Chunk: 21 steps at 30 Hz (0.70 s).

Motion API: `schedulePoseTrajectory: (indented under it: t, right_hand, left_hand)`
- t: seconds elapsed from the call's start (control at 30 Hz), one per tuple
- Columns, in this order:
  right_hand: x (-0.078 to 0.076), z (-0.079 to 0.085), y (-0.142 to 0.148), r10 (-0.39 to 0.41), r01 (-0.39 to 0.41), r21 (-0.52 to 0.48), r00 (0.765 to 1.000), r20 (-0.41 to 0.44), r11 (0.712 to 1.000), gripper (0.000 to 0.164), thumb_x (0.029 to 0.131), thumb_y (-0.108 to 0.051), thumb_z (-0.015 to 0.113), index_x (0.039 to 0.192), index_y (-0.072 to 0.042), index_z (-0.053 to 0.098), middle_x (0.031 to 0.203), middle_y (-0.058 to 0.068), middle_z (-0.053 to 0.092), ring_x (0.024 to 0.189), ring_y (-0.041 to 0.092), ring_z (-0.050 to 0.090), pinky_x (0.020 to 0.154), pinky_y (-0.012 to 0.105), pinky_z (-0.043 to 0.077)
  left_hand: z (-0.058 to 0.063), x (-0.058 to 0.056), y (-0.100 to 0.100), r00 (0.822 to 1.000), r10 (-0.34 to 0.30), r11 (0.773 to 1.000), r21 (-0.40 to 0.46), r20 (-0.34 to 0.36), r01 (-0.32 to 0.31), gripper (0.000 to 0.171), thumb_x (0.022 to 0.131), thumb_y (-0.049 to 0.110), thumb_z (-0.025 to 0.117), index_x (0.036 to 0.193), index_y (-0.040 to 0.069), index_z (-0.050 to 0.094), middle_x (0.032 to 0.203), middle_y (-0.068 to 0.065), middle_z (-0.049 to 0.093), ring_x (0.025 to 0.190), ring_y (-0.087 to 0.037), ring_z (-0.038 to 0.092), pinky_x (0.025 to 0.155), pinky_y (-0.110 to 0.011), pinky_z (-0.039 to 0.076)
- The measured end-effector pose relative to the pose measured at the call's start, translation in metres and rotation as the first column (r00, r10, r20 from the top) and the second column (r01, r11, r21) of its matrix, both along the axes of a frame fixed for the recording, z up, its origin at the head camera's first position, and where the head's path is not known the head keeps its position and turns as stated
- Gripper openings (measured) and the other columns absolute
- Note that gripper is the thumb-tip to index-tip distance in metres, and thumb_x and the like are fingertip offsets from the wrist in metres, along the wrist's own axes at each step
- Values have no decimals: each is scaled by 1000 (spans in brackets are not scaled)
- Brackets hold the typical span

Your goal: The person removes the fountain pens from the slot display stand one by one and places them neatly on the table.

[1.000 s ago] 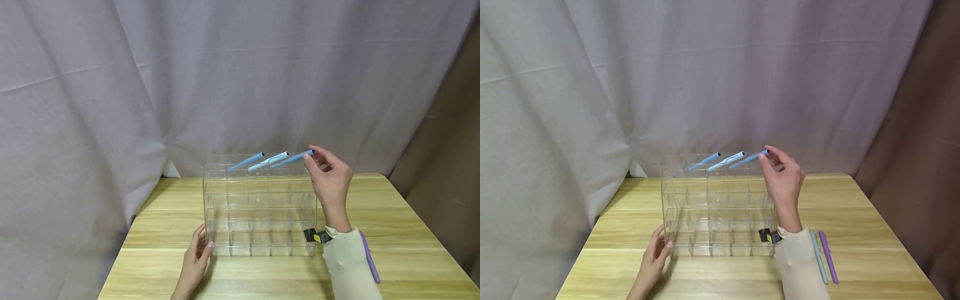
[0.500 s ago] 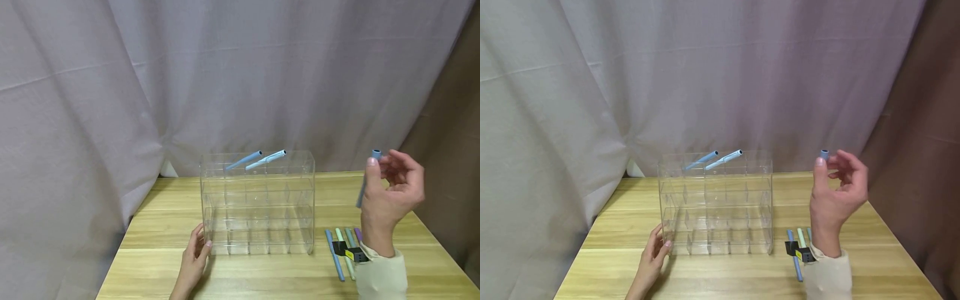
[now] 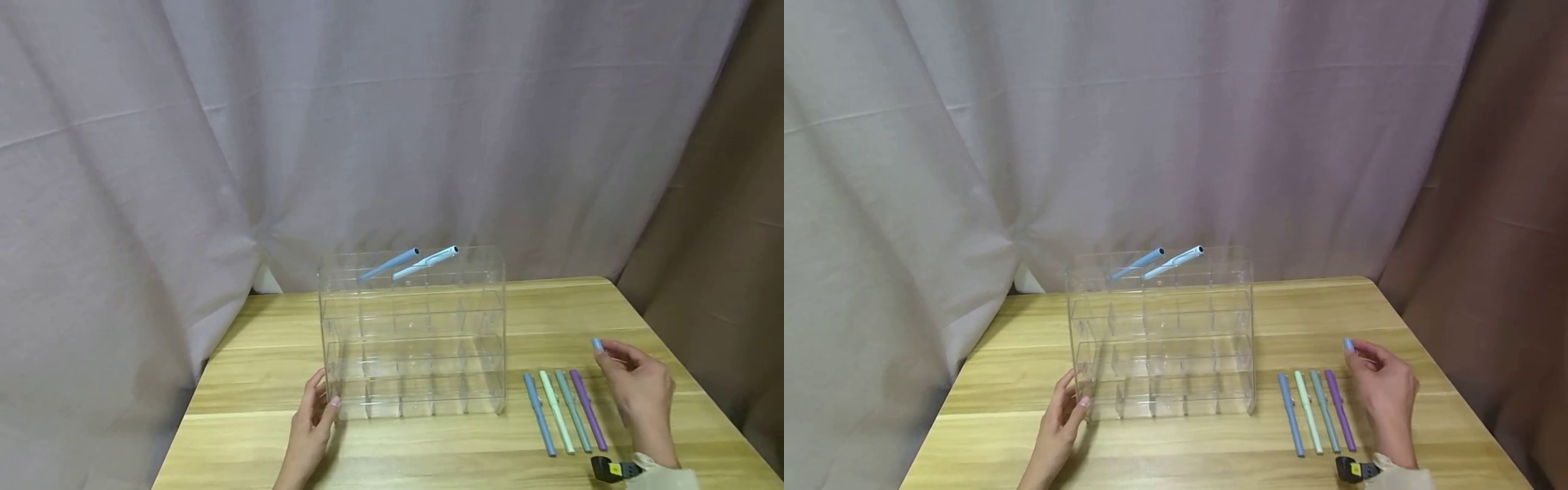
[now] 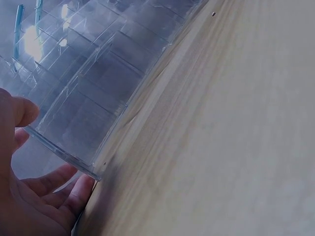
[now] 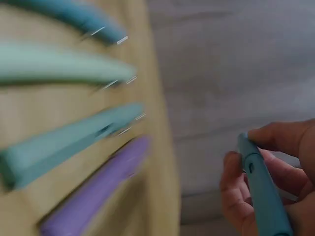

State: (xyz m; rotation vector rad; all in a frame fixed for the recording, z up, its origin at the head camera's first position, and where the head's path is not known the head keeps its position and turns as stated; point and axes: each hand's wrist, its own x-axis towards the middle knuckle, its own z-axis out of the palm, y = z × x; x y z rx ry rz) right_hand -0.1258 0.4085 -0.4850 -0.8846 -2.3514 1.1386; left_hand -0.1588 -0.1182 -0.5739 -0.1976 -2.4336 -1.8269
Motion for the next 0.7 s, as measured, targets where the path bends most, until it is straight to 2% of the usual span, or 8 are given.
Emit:
schedulePoseTrajectory:
  t: [0.07,0.17,0.23,0.37,0.7]
  right_hand:
    - [0,-16,9,43,-47,39,995,95,998,55,102,-52,68,137,-10,73,91,-14,78,81,-4,61,71,24,45]
    - [-1,-35,17,86,-102,97,985,148,990,49,104,-42,66,135,-5,73,114,16,80,95,22,69,79,37,46]
    - [1,-45,20,112,-136,130,978,174,982,45,103,-33,65,133,0,72,117,23,77,106,41,69,88,48,45]
    - [4,-57,24,131,-167,159,968,214,973,42,100,-22,62,132,4,69,117,27,76,116,53,65,101,62,39]
    - [-1,-61,21,114,-157,168,963,242,973,45,101,-27,65,134,4,68,119,27,76,119,55,64,100,64,38]
  left_hand:
    - [0,0,-1,1000,1,1000,1,0,-1,58,109,19,63,162,25,42,148,-25,65,125,-39,71,91,-24,57]
    - [-1,0,-1,1000,-3,1000,8,-10,3,57,109,17,63,162,24,43,148,-26,64,127,-42,70,91,-24,57]
    - [-2,-1,0,1000,-9,1000,11,-15,9,57,108,16,63,161,23,44,148,-26,64,129,-43,70,92,-24,57]
    - [-3,-1,1,1000,-13,1000,11,-13,14,57,108,15,63,161,24,43,149,-27,63,128,-44,70,92,-24,56]
    - [-2,-1,0,1000,-4,1000,11,-4,4,57,108,15,63,161,26,44,149,-26,64,131,-44,69,93,-25,56]
